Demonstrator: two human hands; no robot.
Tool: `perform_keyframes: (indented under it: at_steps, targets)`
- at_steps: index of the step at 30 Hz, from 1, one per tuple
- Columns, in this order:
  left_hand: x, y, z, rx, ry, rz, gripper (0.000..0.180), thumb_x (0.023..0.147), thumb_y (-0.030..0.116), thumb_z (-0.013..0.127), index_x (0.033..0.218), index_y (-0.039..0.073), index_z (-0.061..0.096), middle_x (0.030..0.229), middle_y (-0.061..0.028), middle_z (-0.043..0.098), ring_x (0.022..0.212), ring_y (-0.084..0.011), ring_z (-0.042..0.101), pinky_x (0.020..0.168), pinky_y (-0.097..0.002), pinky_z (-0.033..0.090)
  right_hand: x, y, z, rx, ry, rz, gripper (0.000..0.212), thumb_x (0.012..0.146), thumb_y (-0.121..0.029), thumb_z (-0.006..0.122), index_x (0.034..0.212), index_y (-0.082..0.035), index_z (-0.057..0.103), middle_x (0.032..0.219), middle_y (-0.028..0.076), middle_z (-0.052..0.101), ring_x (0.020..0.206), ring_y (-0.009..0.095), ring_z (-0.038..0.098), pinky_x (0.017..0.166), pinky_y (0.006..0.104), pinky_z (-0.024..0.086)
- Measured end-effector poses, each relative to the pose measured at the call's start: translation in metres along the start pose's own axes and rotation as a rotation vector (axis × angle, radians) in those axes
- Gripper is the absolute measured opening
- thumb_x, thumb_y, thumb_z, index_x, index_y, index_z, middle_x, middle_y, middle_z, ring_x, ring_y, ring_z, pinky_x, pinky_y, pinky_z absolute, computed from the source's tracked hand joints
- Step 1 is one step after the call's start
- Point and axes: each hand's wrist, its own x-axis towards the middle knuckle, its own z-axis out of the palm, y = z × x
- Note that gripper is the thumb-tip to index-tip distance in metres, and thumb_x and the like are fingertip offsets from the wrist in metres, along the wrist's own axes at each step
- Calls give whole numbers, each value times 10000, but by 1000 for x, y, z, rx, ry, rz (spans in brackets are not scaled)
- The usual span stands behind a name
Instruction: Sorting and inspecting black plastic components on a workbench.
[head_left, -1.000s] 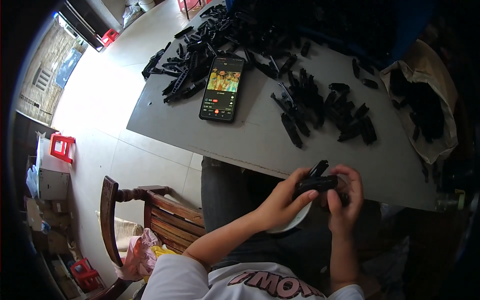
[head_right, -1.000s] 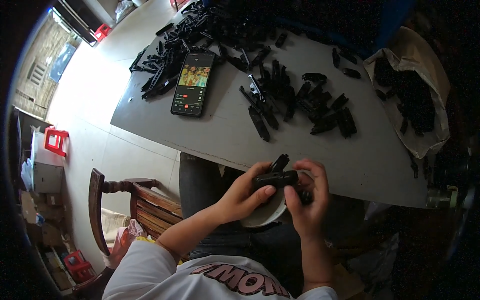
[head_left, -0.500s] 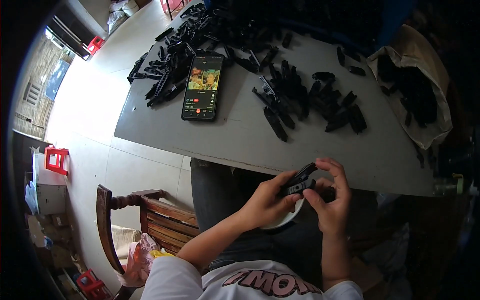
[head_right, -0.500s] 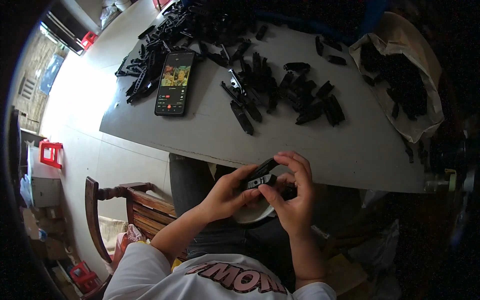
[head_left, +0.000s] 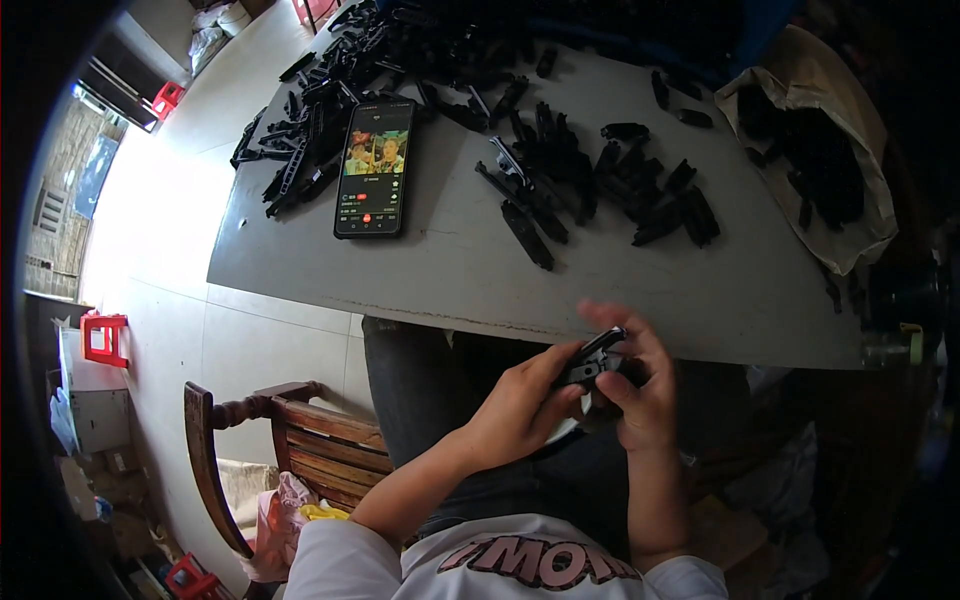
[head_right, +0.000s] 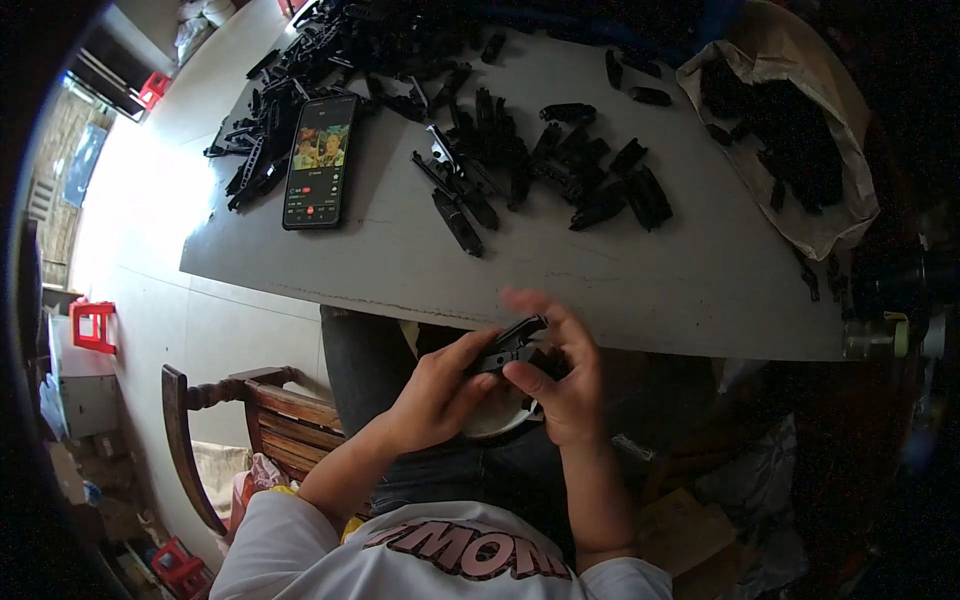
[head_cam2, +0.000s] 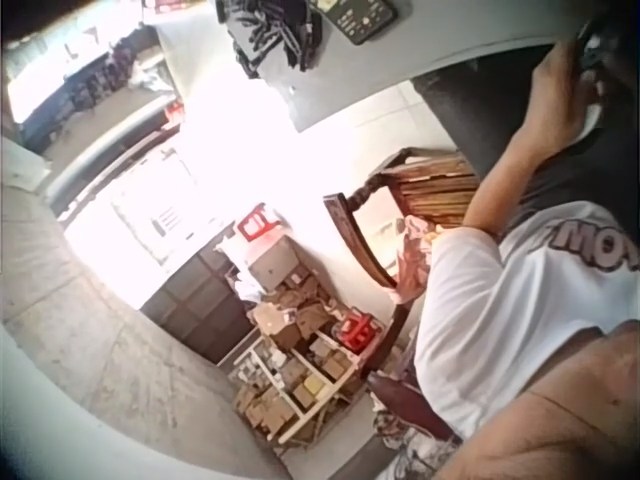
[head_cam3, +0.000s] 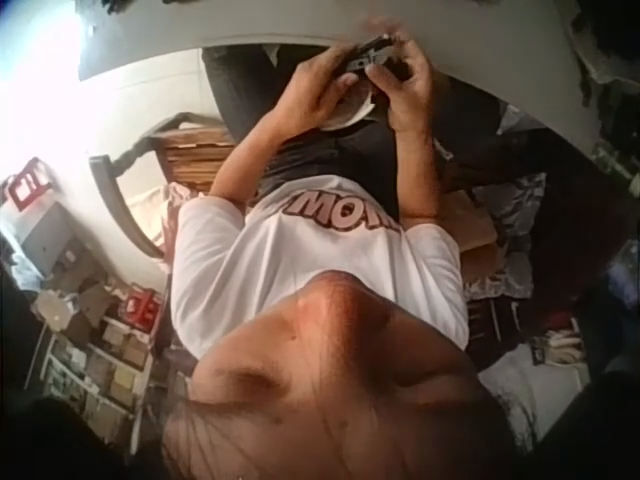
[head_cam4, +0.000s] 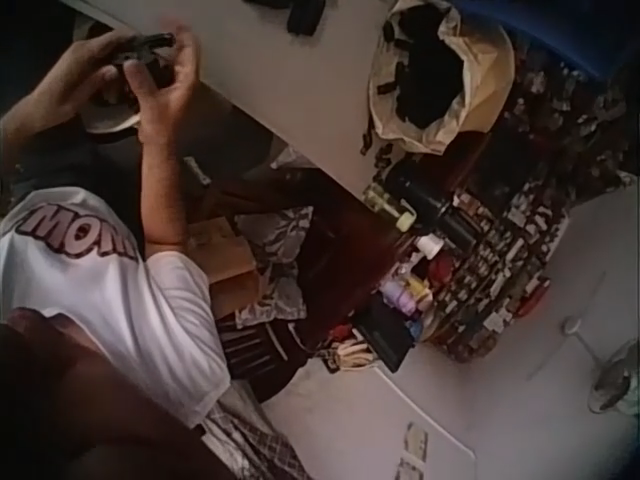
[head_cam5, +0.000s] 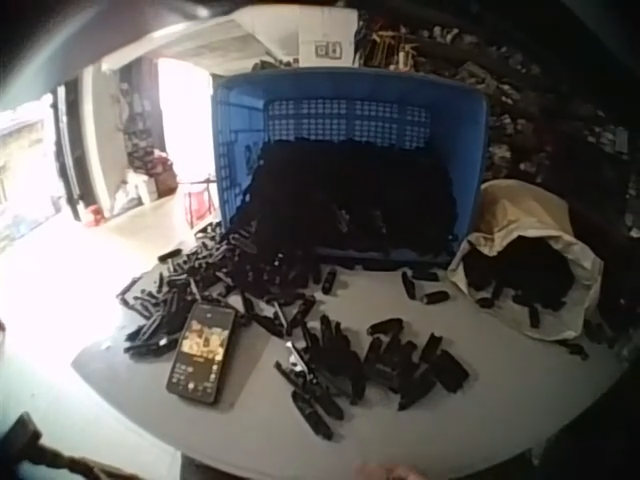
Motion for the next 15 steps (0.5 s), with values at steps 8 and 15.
perform_keyframes:
  at_steps: [8, 15]
  targets:
    - [28, -6, -20, 557, 43, 48, 310, 842, 194, 560, 1127, 72, 544, 822, -153, 598, 731, -321, 594, 677, -368, 472, 18, 11, -14, 76, 172, 21, 208, 825, -135, 634, 984, -38, 540, 858, 100, 633, 751, 140, 579, 728, 279, 461]
    - [71, -17, -45, 1134, 275, -38, 260, 789, 191, 612, 1020, 116, 521, 867, -95, 517, 835, -286, 556, 616, -391, 452, 101, -17, -57, -1168, 53, -468, 89, 795, 3, 579, 870, -43, 562, 961, 64, 599, 771, 216, 600, 696, 325, 474]
